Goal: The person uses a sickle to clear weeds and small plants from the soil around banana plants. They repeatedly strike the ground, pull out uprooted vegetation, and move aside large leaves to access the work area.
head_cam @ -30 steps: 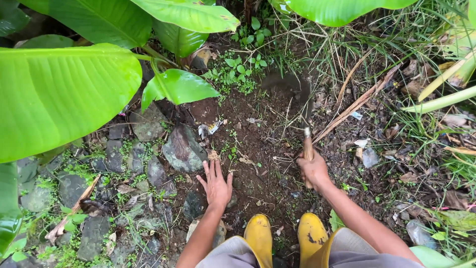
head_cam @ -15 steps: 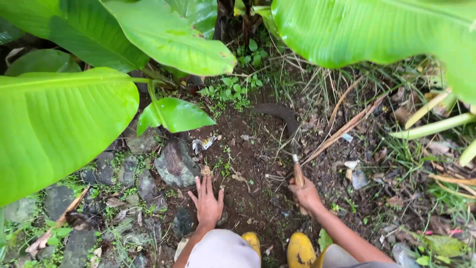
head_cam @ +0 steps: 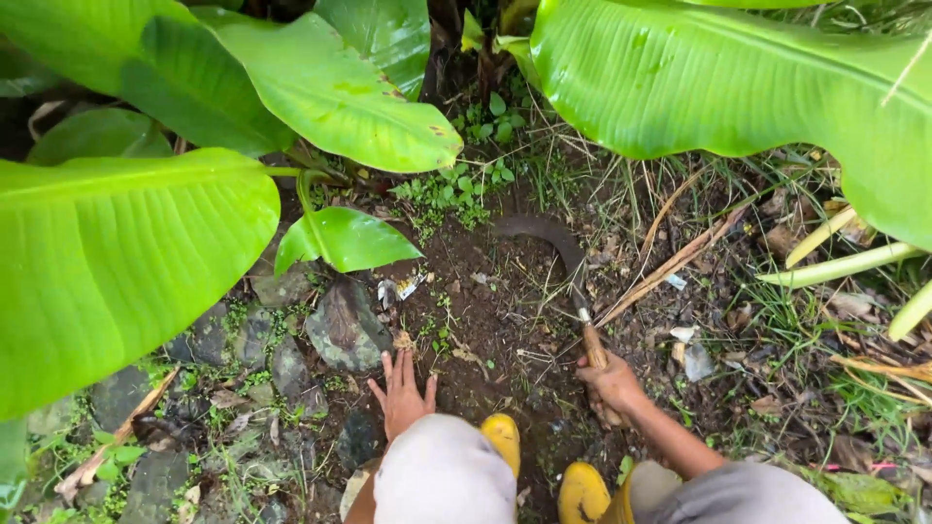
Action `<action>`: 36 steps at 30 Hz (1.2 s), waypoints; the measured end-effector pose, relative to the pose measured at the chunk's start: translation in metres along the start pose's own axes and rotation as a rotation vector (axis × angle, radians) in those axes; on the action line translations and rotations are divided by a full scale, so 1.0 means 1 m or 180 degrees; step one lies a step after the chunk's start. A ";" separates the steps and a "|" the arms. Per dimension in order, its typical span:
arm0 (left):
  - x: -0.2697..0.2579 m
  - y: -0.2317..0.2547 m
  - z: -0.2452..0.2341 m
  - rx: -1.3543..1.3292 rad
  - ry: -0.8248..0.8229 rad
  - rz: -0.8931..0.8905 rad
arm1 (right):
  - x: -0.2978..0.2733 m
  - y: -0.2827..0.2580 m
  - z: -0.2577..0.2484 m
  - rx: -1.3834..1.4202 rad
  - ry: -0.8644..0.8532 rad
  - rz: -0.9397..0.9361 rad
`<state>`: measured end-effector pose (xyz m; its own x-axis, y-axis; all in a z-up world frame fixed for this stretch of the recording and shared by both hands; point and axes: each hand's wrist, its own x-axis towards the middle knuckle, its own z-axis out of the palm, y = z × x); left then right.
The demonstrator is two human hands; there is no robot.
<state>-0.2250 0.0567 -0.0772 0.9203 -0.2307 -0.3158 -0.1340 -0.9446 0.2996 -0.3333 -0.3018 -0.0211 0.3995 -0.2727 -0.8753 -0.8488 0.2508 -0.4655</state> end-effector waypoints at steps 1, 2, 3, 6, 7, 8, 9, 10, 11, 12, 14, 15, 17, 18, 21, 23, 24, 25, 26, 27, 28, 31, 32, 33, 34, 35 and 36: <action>0.001 -0.005 0.005 0.0021 -0.0034 0.0032 | -0.012 -0.008 -0.003 0.0039 0.0016 0.0029; 0.002 -0.010 0.011 -0.0148 -0.0042 -0.0021 | -0.023 -0.016 -0.006 -0.0110 -0.0093 -0.0071; 0.005 -0.015 0.017 -0.0318 -0.0066 -0.0054 | -0.034 -0.023 -0.010 -0.0242 -0.0181 -0.0165; 0.010 -0.031 0.037 -0.0547 0.0145 0.0105 | -0.088 -0.089 -0.014 -0.0778 -0.0021 -0.0080; 0.010 -0.036 0.043 -0.0551 0.0130 0.0144 | -0.094 -0.102 -0.021 -0.0751 0.0012 -0.0076; 0.011 -0.040 0.049 -0.0320 0.0162 0.0248 | -0.100 -0.116 -0.028 -0.1029 -0.0051 -0.0043; 0.010 -0.046 0.055 -0.0084 0.0202 0.0338 | -0.106 -0.129 -0.033 -0.1313 -0.0130 -0.0013; 0.011 -0.046 0.057 -0.0084 0.0196 0.0364 | -0.097 -0.135 -0.041 -0.1294 -0.0112 -0.0010; 0.013 -0.047 0.056 -0.0296 -0.0029 0.0275 | -0.088 -0.141 -0.047 -0.1467 -0.0194 -0.0147; 0.016 -0.047 0.055 -0.0506 -0.0255 0.0183 | -0.079 -0.147 -0.055 -0.1641 -0.0276 -0.0285; 0.021 -0.067 0.083 -0.0211 -0.0231 0.0296 | -0.086 -0.182 -0.042 -0.2084 -0.0199 -0.0179; 0.023 -0.076 0.097 0.0048 -0.0207 0.0382 | -0.091 -0.199 -0.038 -0.2567 -0.0120 -0.0060; 0.017 -0.059 0.069 -0.0061 -0.0210 0.0324 | -0.097 -0.224 -0.035 -0.2823 -0.0270 -0.0240; 0.011 -0.050 0.057 -0.0210 -0.0201 0.0219 | -0.100 -0.235 -0.036 -0.3136 -0.0425 -0.0431; 0.010 -0.047 0.057 -0.0235 0.0004 0.0227 | -0.095 -0.245 -0.032 -0.2909 0.0011 0.0121; 0.010 -0.040 0.048 -0.0343 -0.0161 0.0178 | -0.109 -0.258 -0.021 -0.3242 -0.0045 0.0074; 0.008 -0.040 0.042 -0.0443 -0.0316 0.0109 | -0.116 -0.264 -0.014 -0.3582 -0.0118 0.0011; 0.011 -0.045 0.049 -0.0450 -0.0295 0.0124 | -0.102 -0.256 -0.021 -0.3580 -0.0096 -0.0007; 0.015 -0.050 0.057 -0.0315 -0.0228 0.0212 | -0.088 -0.249 -0.028 -0.3428 0.0021 0.0102; 0.009 -0.058 0.062 -0.0175 -0.0163 0.0242 | -0.074 -0.241 -0.032 -0.3309 0.0091 0.0203; 0.010 -0.063 0.065 -0.0176 -0.0144 0.0201 | -0.075 -0.248 -0.029 -0.3341 0.0067 0.0179; 0.010 -0.074 0.082 0.0075 0.0087 0.0457 | -0.074 -0.249 -0.031 -0.3574 0.0105 0.0133; 0.007 -0.077 0.088 0.0016 0.0166 0.0501 | -0.069 -0.246 -0.034 -0.3411 0.0043 -0.0133; -0.009 -0.080 0.093 -0.0024 0.0206 0.0529 | -0.064 -0.237 -0.036 -0.3239 -0.0061 -0.0363; -0.018 -0.081 0.091 -0.0064 0.0247 0.0557 | -0.076 -0.237 -0.033 -0.3276 -0.0084 -0.0354; -0.027 -0.080 0.089 -0.0109 0.0301 0.0563 | -0.086 -0.239 -0.030 -0.3344 -0.0105 -0.0491; -0.034 -0.079 0.087 -0.0152 0.0357 0.0568 | -0.096 -0.241 -0.027 -0.3410 -0.0128 -0.0628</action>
<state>-0.2780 0.1186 -0.1679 0.9190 -0.3634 -0.1528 -0.2833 -0.8784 0.3849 -0.1766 -0.3612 0.1786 0.5563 -0.1838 -0.8104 -0.6219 -0.7389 -0.2593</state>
